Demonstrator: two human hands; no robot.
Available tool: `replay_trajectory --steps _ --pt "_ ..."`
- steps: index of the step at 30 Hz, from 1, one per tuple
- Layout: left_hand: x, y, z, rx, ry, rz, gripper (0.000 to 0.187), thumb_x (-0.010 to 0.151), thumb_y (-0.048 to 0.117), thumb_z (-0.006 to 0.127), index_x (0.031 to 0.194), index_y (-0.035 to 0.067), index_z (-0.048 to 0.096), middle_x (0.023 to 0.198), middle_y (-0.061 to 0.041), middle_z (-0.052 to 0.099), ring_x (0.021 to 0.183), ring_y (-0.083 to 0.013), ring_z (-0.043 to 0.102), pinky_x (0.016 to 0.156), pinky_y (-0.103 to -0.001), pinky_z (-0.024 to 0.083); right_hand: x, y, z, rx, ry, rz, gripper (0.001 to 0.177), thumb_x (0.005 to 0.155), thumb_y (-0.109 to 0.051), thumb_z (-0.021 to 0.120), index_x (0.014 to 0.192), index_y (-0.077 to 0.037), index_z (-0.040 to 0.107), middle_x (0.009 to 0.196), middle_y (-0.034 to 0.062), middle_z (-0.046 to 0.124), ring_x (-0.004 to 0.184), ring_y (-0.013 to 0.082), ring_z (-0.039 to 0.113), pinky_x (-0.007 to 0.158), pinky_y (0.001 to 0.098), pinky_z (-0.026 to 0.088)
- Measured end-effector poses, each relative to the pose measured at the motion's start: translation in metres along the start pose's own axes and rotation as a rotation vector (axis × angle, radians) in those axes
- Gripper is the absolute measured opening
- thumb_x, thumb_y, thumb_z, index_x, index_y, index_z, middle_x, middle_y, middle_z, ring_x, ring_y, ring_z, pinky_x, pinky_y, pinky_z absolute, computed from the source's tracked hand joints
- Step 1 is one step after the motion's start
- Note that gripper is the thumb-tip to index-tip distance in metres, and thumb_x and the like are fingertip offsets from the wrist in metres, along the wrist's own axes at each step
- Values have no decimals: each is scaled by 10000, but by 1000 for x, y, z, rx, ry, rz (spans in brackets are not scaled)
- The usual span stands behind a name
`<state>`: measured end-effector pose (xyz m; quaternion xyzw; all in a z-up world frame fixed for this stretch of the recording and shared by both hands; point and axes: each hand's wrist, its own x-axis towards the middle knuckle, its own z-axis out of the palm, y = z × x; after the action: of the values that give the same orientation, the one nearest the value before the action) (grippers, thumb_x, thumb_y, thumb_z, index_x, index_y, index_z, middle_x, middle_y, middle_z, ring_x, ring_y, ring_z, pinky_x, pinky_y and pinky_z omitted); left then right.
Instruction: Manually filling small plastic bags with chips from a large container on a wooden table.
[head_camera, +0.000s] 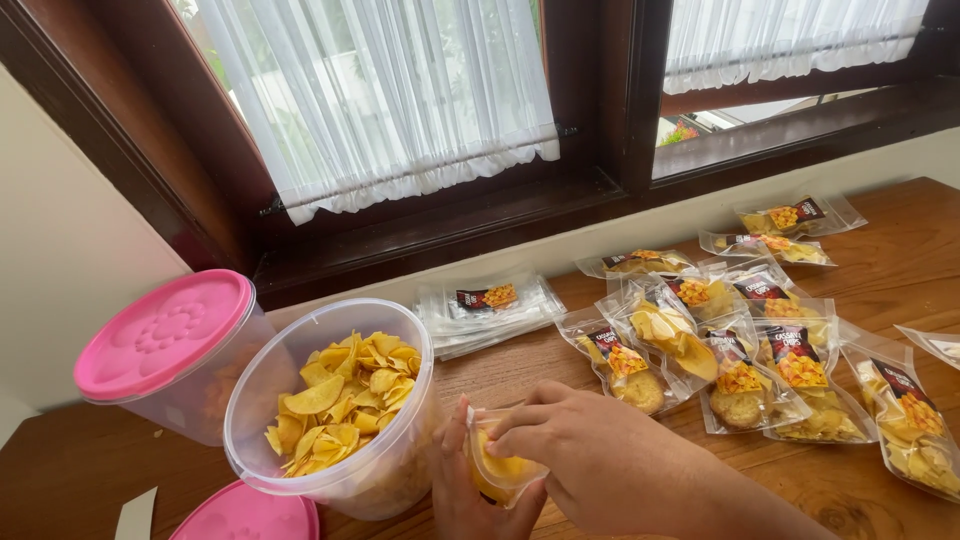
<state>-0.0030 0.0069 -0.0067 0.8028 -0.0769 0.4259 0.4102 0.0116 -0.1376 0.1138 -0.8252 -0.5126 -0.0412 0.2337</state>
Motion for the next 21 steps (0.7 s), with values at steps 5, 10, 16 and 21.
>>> replay_trajectory --steps 5,10,16,21 --pt "1 3 0 43 -81 43 885 517 398 789 1231 78 376 1132 -97 517 1036 -243 525 861 -360 441 0 -2 -4 49 -224 314 645 651 -41 427 1278 -186 385 1043 69 580 1010 218 456 794 372 387" --pt "4 4 -6 3 -131 36 856 522 310 777 1237 75 370 1131 -94 512 1020 -239 529 856 -360 430 0 4 2 -51 -183 184 492 589 -27 467 1060 -156 525 874 47 628 914 231 490 703 386 413" --pt "6 8 -10 -17 -154 109 818 577 334 757 1234 55 357 1150 -125 501 1013 -260 518 867 -375 413 -1 0 -4 -41 -240 318 500 604 -61 435 1072 -229 490 933 -14 618 968 180 486 718 373 429" --pt "7 8 -11 -30 -170 137 816 600 309 760 1239 25 339 1193 -141 478 1023 -269 512 888 -368 407 -6 6 3 -54 -120 97 541 576 -12 464 1083 -180 551 918 32 636 884 272 495 715 397 407"
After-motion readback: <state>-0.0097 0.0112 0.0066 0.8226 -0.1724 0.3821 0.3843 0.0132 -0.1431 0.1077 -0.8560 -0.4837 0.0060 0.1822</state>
